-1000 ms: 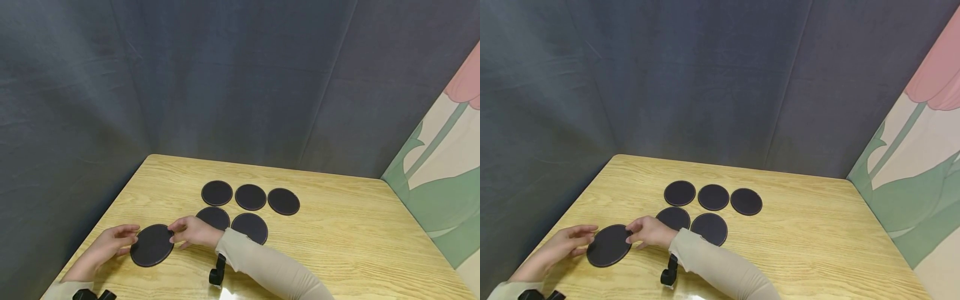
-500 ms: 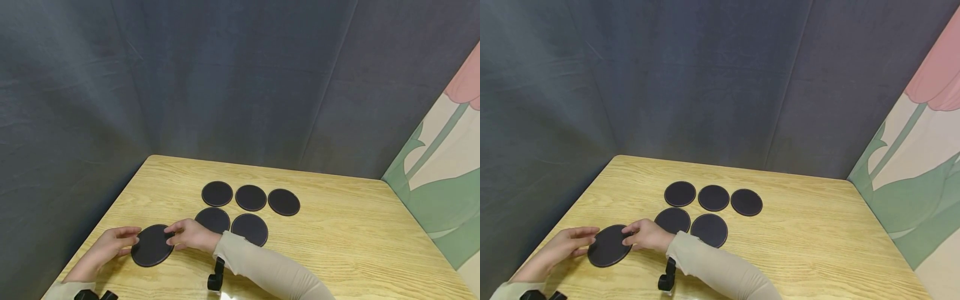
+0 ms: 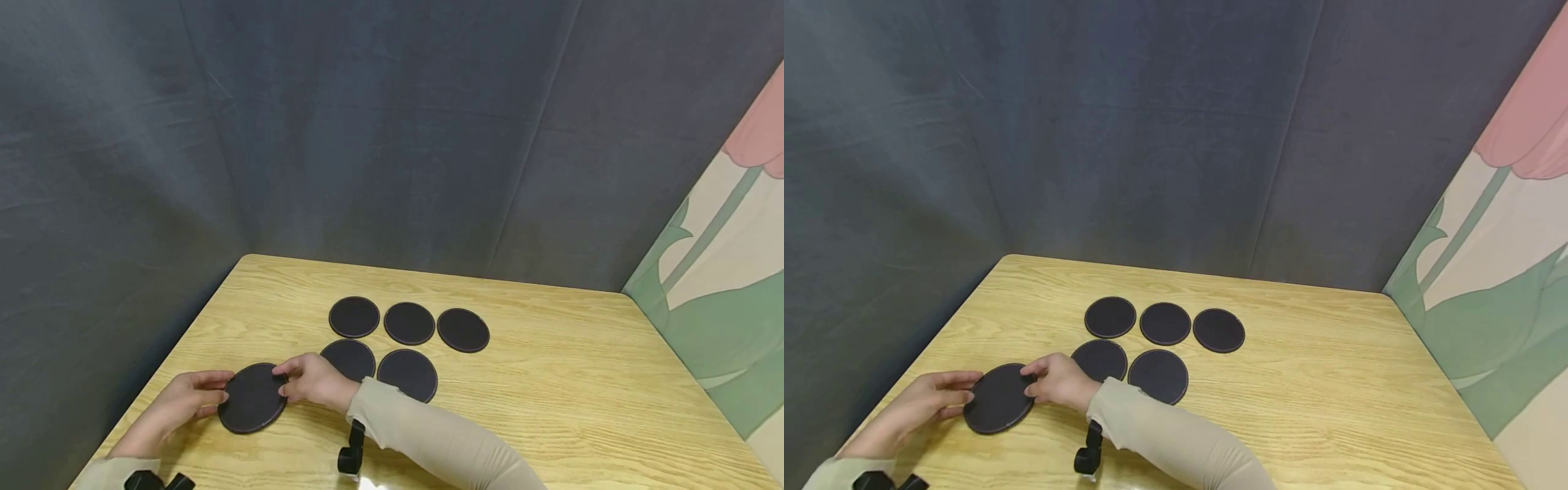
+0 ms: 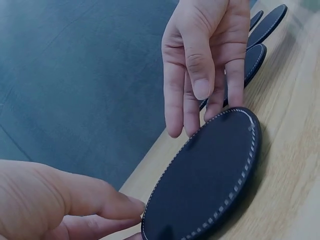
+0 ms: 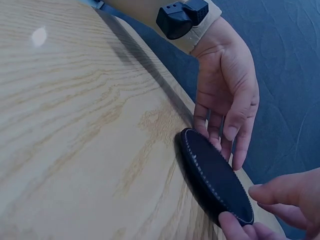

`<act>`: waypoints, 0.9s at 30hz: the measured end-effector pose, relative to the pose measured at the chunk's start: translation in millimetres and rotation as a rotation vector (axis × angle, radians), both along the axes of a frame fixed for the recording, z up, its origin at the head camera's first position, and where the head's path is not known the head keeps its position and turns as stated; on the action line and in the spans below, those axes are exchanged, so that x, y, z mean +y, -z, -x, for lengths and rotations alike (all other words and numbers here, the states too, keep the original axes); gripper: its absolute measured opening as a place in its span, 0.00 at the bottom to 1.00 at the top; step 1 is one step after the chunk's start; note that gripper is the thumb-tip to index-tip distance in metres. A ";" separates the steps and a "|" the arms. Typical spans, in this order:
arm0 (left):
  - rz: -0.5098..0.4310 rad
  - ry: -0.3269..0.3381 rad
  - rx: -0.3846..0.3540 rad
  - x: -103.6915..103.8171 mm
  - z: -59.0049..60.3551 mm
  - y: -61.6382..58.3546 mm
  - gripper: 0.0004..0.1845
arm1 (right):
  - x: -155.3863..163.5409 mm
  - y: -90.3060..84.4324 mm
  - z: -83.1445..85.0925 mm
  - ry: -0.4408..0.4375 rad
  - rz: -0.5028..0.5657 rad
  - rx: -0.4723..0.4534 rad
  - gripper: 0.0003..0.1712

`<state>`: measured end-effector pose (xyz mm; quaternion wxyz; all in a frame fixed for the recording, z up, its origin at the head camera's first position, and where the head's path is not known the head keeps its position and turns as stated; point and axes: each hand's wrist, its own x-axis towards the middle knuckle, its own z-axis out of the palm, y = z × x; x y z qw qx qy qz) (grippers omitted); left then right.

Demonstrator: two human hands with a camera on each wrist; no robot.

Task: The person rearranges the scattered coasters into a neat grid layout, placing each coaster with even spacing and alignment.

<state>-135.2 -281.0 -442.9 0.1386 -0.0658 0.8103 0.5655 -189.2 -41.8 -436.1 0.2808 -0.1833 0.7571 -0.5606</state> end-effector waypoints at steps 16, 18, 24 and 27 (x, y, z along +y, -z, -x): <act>0.039 -0.013 0.088 8.5 1.9 -6.7 0.30 | 13.5 -7.3 11.5 0.058 0.063 -0.017 0.20; 0.050 -0.013 0.101 10.2 3.8 -9.2 0.29 | 16.9 -10.2 13.6 0.052 0.080 -0.021 0.19; 0.078 -0.003 0.120 15.2 8.8 -16.2 0.29 | 26.8 -17.4 19.4 0.038 0.093 -0.016 0.20; 0.082 0.002 0.130 21.2 11.3 -21.8 0.29 | 33.4 -22.6 22.1 0.055 0.107 -0.021 0.20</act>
